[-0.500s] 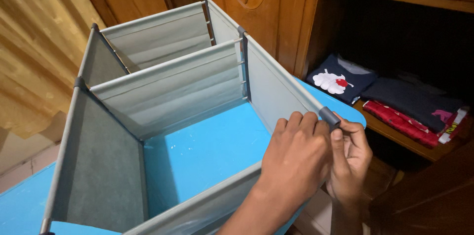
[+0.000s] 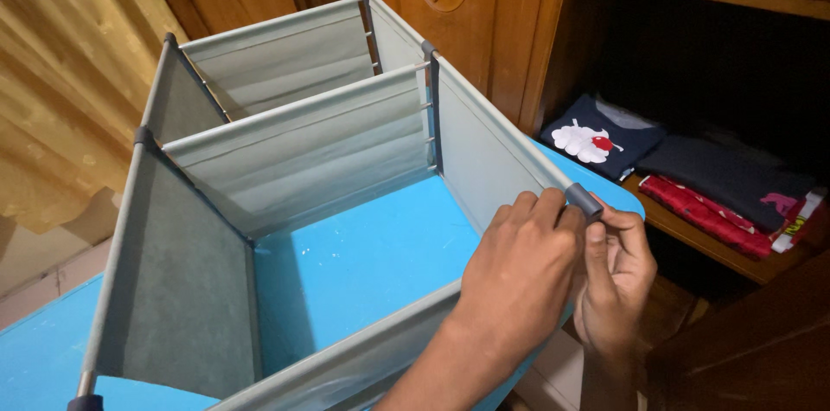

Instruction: The person assembles a gray fabric storage shelf by unfolding its sides and inserting metal support rods into the frame. They secure the rods into the corner joints and adjust the fabric panels to form a stable rectangular structure on a blue table.

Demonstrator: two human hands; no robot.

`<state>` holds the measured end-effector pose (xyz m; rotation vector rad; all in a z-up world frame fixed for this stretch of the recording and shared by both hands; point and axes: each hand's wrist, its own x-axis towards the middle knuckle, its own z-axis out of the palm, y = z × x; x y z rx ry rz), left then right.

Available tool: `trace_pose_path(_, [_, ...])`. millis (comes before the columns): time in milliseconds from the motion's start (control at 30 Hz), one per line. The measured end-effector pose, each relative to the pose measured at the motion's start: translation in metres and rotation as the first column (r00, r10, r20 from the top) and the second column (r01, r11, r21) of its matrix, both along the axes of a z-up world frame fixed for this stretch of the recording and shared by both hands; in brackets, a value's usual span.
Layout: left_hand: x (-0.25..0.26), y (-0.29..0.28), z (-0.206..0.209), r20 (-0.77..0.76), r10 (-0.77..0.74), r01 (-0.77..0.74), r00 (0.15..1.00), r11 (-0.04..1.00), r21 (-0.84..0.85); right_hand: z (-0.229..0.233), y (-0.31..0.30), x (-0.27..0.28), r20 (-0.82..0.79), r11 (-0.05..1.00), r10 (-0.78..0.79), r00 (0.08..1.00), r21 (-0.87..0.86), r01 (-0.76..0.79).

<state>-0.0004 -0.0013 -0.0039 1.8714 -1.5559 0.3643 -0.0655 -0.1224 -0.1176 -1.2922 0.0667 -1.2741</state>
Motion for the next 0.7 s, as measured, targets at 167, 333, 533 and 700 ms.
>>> trace_pose_path(167, [0.002,0.001,-0.001,0.009,-0.017,0.017,1.000,1.000,-0.004,0.002,0.001,-0.001,-0.010,1.000,0.000,1.000,-0.012,0.000])
trace_pose_path(333, [0.001,0.000,-0.003,0.009,0.009,-0.009,1.000,0.999,0.041,0.001,0.001,-0.001,-0.028,0.999,0.020,0.999,0.051,-0.019])
trace_pose_path(533, [-0.005,0.004,-0.010,-0.022,0.038,-0.036,0.999,0.997,0.075,-0.004,0.000,0.000,0.038,0.998,0.038,0.999,0.046,-0.039])
trace_pose_path(700, [-0.013,0.015,-0.020,-0.022,0.029,-0.027,0.999,0.997,0.071,0.000,0.002,0.000,0.067,0.996,0.071,0.995,0.057,-0.075])
